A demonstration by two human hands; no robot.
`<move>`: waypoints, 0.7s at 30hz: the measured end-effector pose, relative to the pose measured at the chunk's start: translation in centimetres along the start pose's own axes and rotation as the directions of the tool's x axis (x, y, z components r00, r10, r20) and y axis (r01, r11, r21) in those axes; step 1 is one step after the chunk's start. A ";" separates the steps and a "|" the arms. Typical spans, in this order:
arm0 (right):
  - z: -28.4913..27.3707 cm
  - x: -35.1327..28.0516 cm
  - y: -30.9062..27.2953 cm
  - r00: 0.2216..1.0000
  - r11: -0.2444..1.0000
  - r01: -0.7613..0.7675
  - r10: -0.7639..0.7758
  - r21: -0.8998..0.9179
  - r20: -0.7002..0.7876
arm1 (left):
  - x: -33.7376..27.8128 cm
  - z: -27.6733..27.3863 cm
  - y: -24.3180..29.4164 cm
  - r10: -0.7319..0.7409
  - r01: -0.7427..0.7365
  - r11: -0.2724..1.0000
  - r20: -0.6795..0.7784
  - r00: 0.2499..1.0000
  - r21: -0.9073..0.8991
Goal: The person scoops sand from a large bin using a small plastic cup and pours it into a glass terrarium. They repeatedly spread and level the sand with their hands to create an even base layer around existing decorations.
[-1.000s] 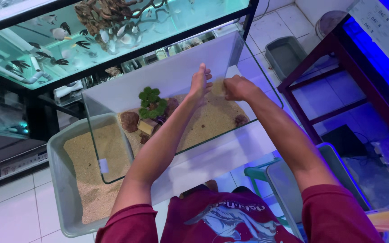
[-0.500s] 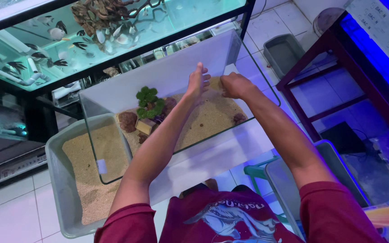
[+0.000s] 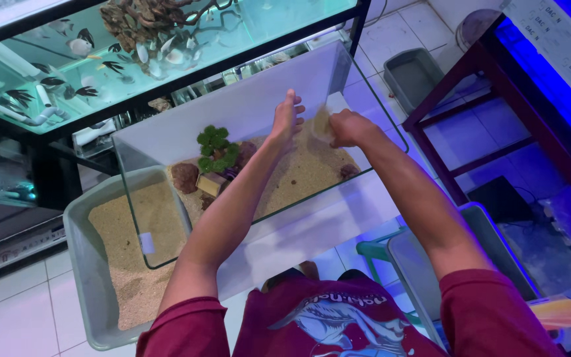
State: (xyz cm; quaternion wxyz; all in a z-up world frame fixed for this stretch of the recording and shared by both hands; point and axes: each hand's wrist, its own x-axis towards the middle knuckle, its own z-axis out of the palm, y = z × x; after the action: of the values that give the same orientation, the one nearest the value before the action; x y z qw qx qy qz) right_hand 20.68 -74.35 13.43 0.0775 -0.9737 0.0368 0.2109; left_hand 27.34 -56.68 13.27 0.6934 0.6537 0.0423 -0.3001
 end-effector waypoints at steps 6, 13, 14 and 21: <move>-1.1 -2.5 -0.9 0.994 0.998 -0.068 0.069 -0.017 0.080 | 0.2 -0.1 -0.4 0.017 -0.017 1.000 0.009 1.000 0.001; -1.0 -1.6 -0.7 0.983 0.995 -0.078 0.086 -0.055 0.160 | 0.8 0.0 -0.6 0.014 -0.014 1.000 0.014 1.000 0.017; -0.7 -0.9 -0.3 0.990 0.994 -0.076 0.084 -0.074 0.111 | 1.1 -0.1 -0.9 0.020 -0.020 1.000 0.010 1.000 0.012; -1.3 -1.5 -1.6 0.983 0.993 -0.036 0.055 -0.111 0.173 | 0.7 0.0 -0.6 0.028 -0.028 1.000 0.011 1.000 0.002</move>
State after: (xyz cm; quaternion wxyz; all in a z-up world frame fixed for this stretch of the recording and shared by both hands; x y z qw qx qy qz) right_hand 19.98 -72.90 15.46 0.0232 -0.9530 0.0405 0.2993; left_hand 27.62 -56.91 12.42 0.6971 0.6534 0.0290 -0.2937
